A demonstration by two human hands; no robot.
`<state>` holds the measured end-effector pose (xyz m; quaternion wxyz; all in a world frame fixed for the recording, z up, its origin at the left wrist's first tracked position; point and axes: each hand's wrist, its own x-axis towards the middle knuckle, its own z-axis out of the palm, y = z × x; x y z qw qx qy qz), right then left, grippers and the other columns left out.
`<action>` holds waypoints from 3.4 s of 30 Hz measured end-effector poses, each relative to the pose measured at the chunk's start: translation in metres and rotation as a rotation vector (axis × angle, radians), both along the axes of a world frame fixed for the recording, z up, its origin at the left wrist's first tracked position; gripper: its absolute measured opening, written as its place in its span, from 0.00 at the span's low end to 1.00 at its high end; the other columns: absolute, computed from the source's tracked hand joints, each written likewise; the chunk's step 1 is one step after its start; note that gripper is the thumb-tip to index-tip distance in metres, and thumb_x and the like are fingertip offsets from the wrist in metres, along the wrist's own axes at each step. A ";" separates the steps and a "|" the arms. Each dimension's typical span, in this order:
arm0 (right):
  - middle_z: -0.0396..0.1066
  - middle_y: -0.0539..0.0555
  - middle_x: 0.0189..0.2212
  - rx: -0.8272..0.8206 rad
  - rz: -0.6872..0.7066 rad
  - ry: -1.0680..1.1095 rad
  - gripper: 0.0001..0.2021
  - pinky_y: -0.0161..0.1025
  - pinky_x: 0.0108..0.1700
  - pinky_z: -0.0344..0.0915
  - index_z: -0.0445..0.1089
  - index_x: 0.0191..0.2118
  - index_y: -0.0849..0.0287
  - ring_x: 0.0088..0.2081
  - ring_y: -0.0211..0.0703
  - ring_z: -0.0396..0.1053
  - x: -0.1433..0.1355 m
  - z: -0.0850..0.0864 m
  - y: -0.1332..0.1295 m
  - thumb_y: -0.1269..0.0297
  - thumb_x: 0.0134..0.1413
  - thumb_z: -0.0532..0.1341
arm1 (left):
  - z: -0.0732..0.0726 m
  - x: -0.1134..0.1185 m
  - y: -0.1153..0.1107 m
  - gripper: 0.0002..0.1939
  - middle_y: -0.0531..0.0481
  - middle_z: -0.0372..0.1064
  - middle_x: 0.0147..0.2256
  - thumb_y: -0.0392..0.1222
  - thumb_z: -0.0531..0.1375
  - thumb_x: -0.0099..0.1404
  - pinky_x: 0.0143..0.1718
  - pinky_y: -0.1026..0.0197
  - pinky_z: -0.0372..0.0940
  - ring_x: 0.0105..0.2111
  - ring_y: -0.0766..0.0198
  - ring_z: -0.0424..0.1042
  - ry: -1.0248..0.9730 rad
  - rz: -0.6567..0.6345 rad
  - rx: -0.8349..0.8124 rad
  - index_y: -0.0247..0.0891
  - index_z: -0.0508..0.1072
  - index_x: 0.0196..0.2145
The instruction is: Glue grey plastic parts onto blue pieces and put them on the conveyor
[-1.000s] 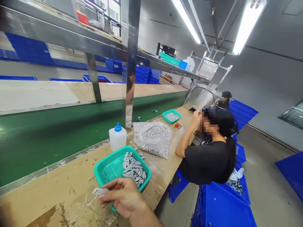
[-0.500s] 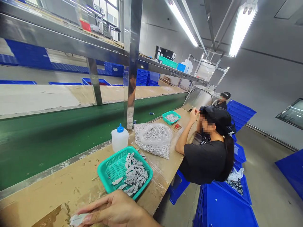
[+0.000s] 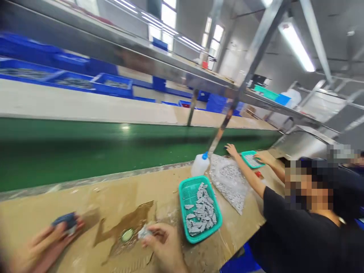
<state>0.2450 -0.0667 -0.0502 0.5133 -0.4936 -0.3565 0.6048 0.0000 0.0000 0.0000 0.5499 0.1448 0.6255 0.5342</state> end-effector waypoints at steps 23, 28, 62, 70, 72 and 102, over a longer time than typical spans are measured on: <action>0.75 0.56 0.38 0.713 0.092 -0.853 0.15 0.38 0.41 0.69 0.76 0.53 0.50 0.39 0.42 0.72 -0.012 -0.035 0.019 0.66 0.66 0.57 | -0.036 0.008 -0.025 0.25 0.48 0.74 0.30 0.49 0.79 0.37 0.40 0.62 0.66 0.33 0.61 0.73 -0.265 -0.176 0.268 0.34 0.79 0.31; 0.74 0.55 0.36 0.736 0.070 -0.863 0.16 0.36 0.39 0.71 0.75 0.54 0.52 0.37 0.41 0.73 -0.014 -0.039 0.019 0.65 0.68 0.55 | -0.036 0.004 -0.023 0.26 0.50 0.73 0.29 0.50 0.80 0.35 0.40 0.62 0.67 0.31 0.64 0.72 -0.339 -0.110 0.278 0.33 0.78 0.29; 0.82 0.52 0.36 1.066 0.045 -1.183 0.07 0.41 0.41 0.69 0.79 0.43 0.57 0.34 0.41 0.77 -0.020 -0.019 0.013 0.71 0.61 0.64 | -0.027 0.005 -0.031 0.22 0.49 0.74 0.26 0.51 0.76 0.45 0.35 0.62 0.64 0.29 0.64 0.73 -0.263 -0.209 0.357 0.34 0.75 0.30; 0.82 0.51 0.35 1.133 0.101 -1.262 0.07 0.40 0.41 0.67 0.80 0.42 0.57 0.35 0.41 0.79 -0.021 -0.017 0.015 0.70 0.62 0.64 | -0.030 0.006 -0.031 0.21 0.48 0.74 0.26 0.51 0.75 0.45 0.37 0.60 0.63 0.29 0.62 0.72 -0.220 -0.203 0.373 0.34 0.76 0.30; 0.82 0.52 0.35 1.136 0.108 -1.264 0.07 0.41 0.42 0.67 0.80 0.42 0.56 0.35 0.42 0.79 -0.020 -0.017 0.014 0.70 0.62 0.64 | -0.030 0.006 -0.030 0.22 0.47 0.74 0.26 0.51 0.76 0.44 0.36 0.60 0.63 0.28 0.62 0.72 -0.216 -0.199 0.364 0.34 0.76 0.29; 0.82 0.55 0.35 0.708 -0.020 -0.787 0.08 0.45 0.39 0.74 0.81 0.41 0.56 0.35 0.47 0.79 -0.006 0.012 0.014 0.65 0.60 0.65 | -0.047 0.042 -0.040 0.15 0.47 0.77 0.29 0.40 0.73 0.43 0.38 0.58 0.68 0.33 0.57 0.76 -0.139 -0.503 0.288 0.37 0.76 0.29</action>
